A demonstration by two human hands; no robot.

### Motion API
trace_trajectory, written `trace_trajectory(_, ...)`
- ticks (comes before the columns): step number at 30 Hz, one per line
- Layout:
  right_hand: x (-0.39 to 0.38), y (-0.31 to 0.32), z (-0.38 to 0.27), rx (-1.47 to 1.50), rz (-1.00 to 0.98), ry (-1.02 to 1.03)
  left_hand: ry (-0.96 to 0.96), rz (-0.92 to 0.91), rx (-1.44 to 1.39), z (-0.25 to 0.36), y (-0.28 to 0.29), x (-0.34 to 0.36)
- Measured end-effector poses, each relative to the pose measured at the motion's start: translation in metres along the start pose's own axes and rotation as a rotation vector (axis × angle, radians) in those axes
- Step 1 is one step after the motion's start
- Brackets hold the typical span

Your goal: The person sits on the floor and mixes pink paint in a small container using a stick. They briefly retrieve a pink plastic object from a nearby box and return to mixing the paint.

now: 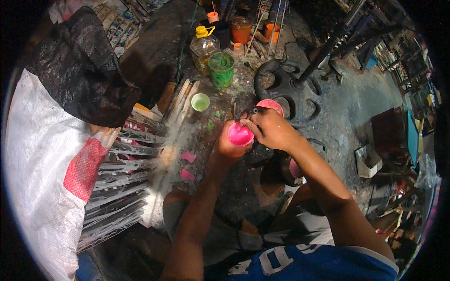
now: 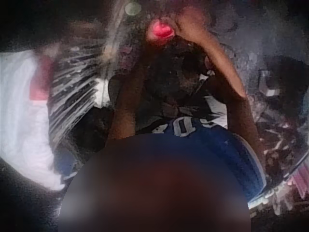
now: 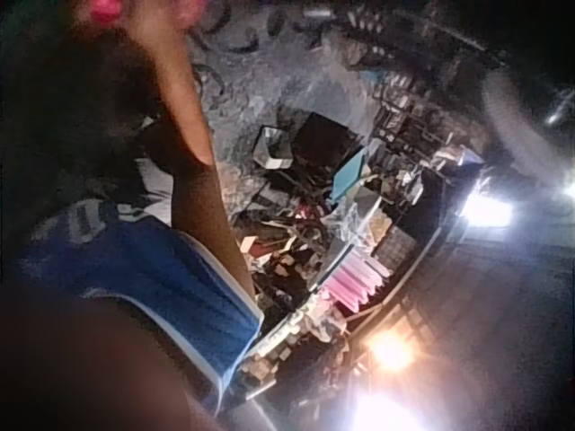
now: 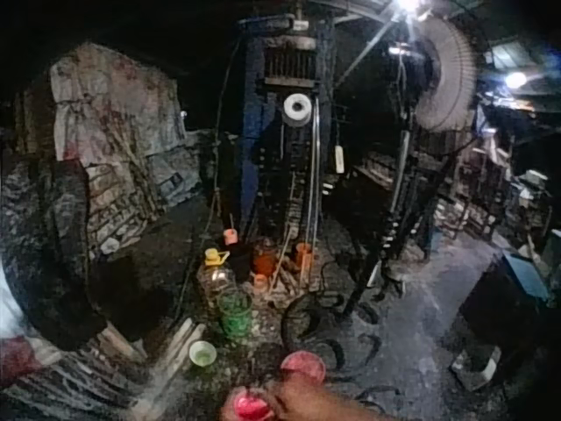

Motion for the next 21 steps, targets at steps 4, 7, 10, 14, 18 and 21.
trace_trajectory(4,-0.004,0.009,0.001,-0.057,0.023,-0.003,0.151,0.114,-0.1,-0.011,0.009,-0.001)
trace_trajectory(7,-0.004,0.004,-0.002,0.004,-0.021,0.022,-0.034,0.053,0.206,-0.002,0.004,-0.003)
trace_trajectory(10,0.0,-0.002,-0.005,0.204,-0.044,0.016,-0.032,0.093,0.276,0.007,-0.003,0.003)
trace_trajectory(14,0.001,0.006,-0.003,-0.013,0.006,-0.018,0.043,0.067,0.199,0.016,-0.006,0.003)
trace_trajectory(18,-0.002,0.011,-0.001,-0.045,-0.124,-0.044,0.099,0.029,0.243,0.002,0.0,-0.004)
trace_trajectory(21,-0.001,0.008,-0.003,0.246,-0.114,0.031,0.09,0.003,0.292,-0.022,0.005,-0.003)
Point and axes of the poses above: each hand's wrist, its own x-axis towards the middle knuckle, its own y-axis out of the back of the hand, z = x × y, the point moved 2 cm from there along x, towards the middle knuckle, and after that the axes turned 10 degrees about -z, right-handed, at the moved point
